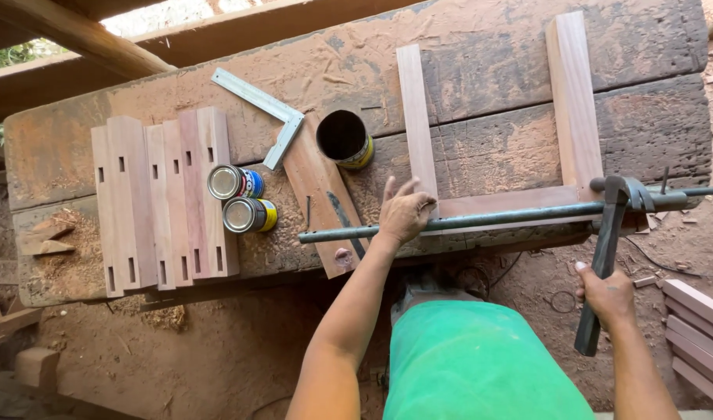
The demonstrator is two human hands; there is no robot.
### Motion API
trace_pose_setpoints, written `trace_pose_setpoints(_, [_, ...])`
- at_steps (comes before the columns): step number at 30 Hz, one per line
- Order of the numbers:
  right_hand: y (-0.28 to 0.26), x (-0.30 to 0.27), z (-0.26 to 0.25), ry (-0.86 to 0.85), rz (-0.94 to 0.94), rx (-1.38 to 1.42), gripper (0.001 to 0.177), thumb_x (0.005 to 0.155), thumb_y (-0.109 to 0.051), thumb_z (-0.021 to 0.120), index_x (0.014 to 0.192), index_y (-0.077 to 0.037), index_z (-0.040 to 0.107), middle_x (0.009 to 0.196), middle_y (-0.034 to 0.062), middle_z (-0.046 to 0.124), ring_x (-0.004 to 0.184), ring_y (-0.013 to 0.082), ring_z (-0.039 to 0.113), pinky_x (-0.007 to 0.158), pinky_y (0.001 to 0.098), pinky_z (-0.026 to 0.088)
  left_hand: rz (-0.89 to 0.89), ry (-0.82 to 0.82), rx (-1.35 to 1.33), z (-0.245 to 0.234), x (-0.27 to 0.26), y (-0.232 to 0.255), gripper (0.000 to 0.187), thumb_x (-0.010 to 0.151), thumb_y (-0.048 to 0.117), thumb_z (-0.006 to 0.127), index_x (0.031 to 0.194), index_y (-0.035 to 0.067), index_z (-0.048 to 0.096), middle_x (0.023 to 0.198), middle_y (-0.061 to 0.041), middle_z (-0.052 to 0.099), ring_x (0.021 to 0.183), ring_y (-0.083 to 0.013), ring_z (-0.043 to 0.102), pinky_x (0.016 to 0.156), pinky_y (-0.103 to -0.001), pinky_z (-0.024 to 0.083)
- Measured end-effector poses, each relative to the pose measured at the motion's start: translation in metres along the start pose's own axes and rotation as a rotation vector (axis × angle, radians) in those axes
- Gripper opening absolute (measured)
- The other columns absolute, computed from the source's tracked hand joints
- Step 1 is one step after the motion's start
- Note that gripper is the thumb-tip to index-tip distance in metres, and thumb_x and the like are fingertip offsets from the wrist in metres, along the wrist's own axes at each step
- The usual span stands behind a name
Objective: The person assembles a wooden frame on a workbench, positions a long bar clamp across it and tightens the clamp, then hammers nails into the frame joints. They later remove the clamp, tap the frame edges with the hammer, and lift the assembled frame upright off the bench.
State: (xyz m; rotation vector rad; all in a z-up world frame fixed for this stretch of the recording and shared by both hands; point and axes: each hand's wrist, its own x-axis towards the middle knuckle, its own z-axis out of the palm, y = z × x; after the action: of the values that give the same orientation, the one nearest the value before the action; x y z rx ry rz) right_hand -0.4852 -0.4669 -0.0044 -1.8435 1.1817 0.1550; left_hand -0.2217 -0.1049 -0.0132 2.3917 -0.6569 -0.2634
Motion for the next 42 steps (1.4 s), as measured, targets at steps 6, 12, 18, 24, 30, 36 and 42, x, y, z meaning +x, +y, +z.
trace_pose_setpoints(6, [-0.004,-0.003,-0.002,-0.012,0.040,0.021,0.028,0.100,-0.024,0.073,0.098,0.001,0.062,0.078,0.0079,0.063,0.060,0.0164,0.061,0.054,0.0328,0.051,-0.142,-0.038,0.024,-0.006,0.002,0.006,0.017,0.088,0.042,0.072,0.094,0.032,0.084,0.137,0.002,0.065,0.150,-0.0257,0.032,0.126,-0.057,-0.002])
trace_pose_setpoints(12, [-0.008,-0.004,-0.003,-0.030,0.054,0.000,0.027,0.102,-0.024,0.072,0.100,0.001,0.060,0.078,0.0086,0.064,0.061,0.0161,0.061,0.055,0.0327,0.052,-0.179,-0.096,0.028,-0.006,0.008,0.005,0.017,0.087,0.041,0.072,0.095,0.032,0.084,0.138,0.003,0.064,0.149,-0.0249,0.033,0.125,-0.056,0.003])
trace_pose_setpoints(18, [-0.009,-0.003,-0.004,-0.031,0.073,0.000,0.027,0.102,-0.025,0.071,0.101,0.001,0.062,0.077,0.0090,0.064,0.061,0.0167,0.062,0.055,0.0333,0.053,-0.176,-0.084,0.021,-0.005,0.005,0.004,0.015,0.087,0.039,0.073,0.095,0.033,0.084,0.135,0.004,0.066,0.147,-0.0236,0.038,0.125,-0.055,0.009])
trace_pose_setpoints(24, [-0.009,-0.006,-0.004,-0.040,0.052,-0.020,0.027,0.102,-0.025,0.071,0.100,0.001,0.064,0.079,0.0101,0.066,0.065,0.0180,0.065,0.058,0.0337,0.055,-0.172,-0.072,0.020,-0.005,0.004,0.006,0.016,0.086,0.038,0.074,0.095,0.031,0.084,0.134,0.004,0.066,0.145,-0.0231,0.040,0.123,-0.057,0.013])
trace_pose_setpoints(30, [-0.002,-0.018,-0.001,-0.057,-0.019,-0.050,0.023,0.098,-0.022,0.072,0.102,-0.003,0.061,0.082,0.0114,0.069,0.071,0.0204,0.069,0.065,0.0355,0.057,-0.157,-0.087,0.034,-0.006,0.003,0.005,0.016,0.088,0.038,0.073,0.097,0.032,0.084,0.134,0.004,0.066,0.144,-0.0219,0.042,0.122,-0.056,0.018])
trace_pose_setpoints(36, [-0.026,-0.045,-0.001,0.215,-0.205,-0.345,0.027,0.107,-0.025,0.074,0.107,0.000,0.064,0.085,0.0154,0.070,0.074,0.0239,0.066,0.067,0.0406,0.056,-0.181,-0.163,0.044,-0.015,0.008,0.014,0.017,0.087,0.040,0.072,0.097,0.034,0.084,0.137,0.003,0.063,0.143,-0.0217,0.040,0.120,-0.055,0.019])
trace_pose_setpoints(42, [-0.085,-0.095,0.014,-0.015,-0.506,-0.202,0.026,0.102,-0.022,0.065,0.113,0.000,0.056,0.079,0.0102,0.062,0.055,0.0160,0.058,0.049,0.0324,0.051,-0.167,-0.212,0.066,-0.018,0.010,0.017,0.017,0.087,0.040,0.071,0.096,0.034,0.084,0.137,0.004,0.063,0.140,-0.0193,0.043,0.117,-0.052,0.025])
